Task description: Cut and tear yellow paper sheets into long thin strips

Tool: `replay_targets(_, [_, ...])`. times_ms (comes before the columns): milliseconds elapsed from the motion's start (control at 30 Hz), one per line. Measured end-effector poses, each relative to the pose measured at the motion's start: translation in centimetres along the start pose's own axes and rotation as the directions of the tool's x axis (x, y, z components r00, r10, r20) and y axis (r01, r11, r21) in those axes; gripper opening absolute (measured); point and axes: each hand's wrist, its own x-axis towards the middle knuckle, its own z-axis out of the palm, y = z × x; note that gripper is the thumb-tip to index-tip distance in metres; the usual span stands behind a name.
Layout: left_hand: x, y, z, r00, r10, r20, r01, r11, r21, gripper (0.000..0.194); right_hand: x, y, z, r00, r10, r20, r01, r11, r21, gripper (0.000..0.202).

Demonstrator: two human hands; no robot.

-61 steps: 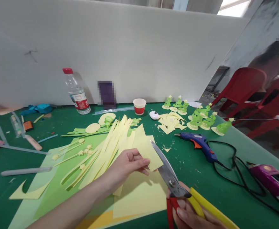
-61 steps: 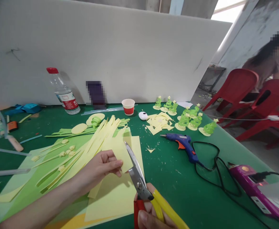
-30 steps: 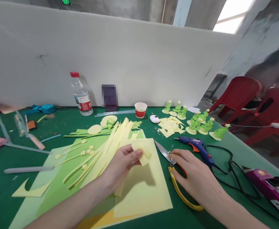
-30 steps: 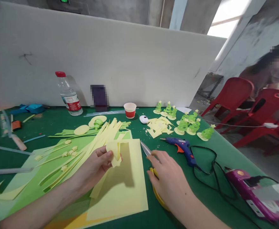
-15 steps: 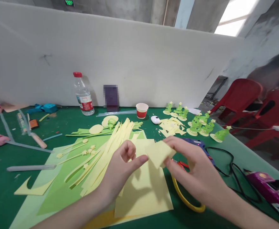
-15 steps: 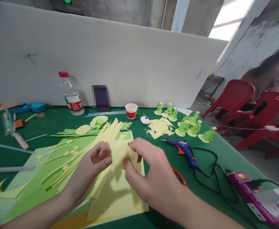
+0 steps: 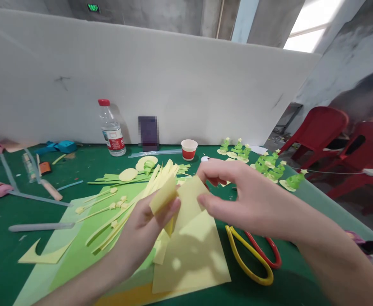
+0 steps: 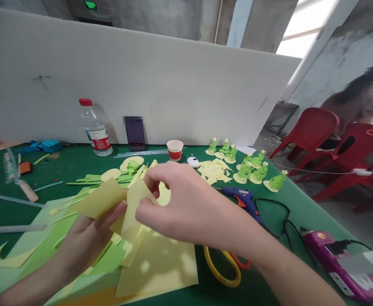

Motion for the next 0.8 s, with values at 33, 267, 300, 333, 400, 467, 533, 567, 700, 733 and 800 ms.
replay_targets(33, [0.0,-0.1,-0.1,0.999,-0.012,-0.038,0.010,0.999,-0.037,0.032,0.3,0.1,-0.1,1.000,0.021,-0.022,-0.021,0.999,0.028,0.017])
replay_targets(267, [-0.4,0.9,0.3,0.989,-0.142,-0.037,0.135,0.979,-0.151,0.026,1.3,0.4,1.2,0.987,0.126,-0.100,-0.091,0.949,0.303,0.019])
replay_targets(300, [-0.4,1.0,0.4,0.989,-0.147,-0.023,0.142,0.979,-0.149,0.025,1.3,0.5,1.6,0.987,0.130,-0.092,-0.095,0.944,0.317,0.020])
replay_targets(333, [-0.5,1.1,0.5,0.989,-0.149,-0.014,0.146,0.979,-0.142,0.023,1.2,0.7,2.0,0.987,0.135,-0.092,-0.098,0.939,0.330,0.021])
replay_targets(400, [-0.5,1.3,0.8,0.988,-0.155,-0.005,0.153,0.980,-0.125,0.019,1.0,1.2,2.6,0.983,0.158,-0.096,-0.111,0.920,0.376,0.021])
replay_targets(467, [-0.5,1.2,1.2,0.982,-0.190,0.018,0.191,0.974,-0.122,0.016,1.0,1.9,3.2,0.973,0.208,-0.096,-0.144,0.880,0.452,0.023])
replay_targets(533, [-0.4,0.7,1.7,0.971,-0.226,0.073,0.234,0.963,-0.135,0.013,1.2,2.8,3.8,0.957,0.275,-0.095,-0.184,0.825,0.535,0.025])
replay_targets(567, [-0.4,0.3,2.0,0.965,-0.239,0.107,0.252,0.957,-0.140,0.012,1.3,3.3,4.1,0.946,0.306,-0.103,-0.198,0.801,0.566,0.025])
replay_targets(700, [-0.9,-1.8,3.2,0.921,-0.320,0.224,0.348,0.932,-0.098,0.013,1.7,5.5,4.9,0.902,0.390,-0.185,-0.206,0.765,0.610,0.024])
replay_targets(733, [-1.2,-2.2,3.5,0.910,-0.338,0.240,0.364,0.929,-0.072,0.013,1.7,6.0,4.9,0.889,0.408,-0.206,-0.207,0.761,0.614,0.025])
replay_targets(800, [-1.9,-2.7,4.1,0.903,-0.347,0.251,0.352,0.936,0.027,0.010,1.8,7.1,4.7,0.862,0.442,-0.250,-0.207,0.755,0.622,0.026])
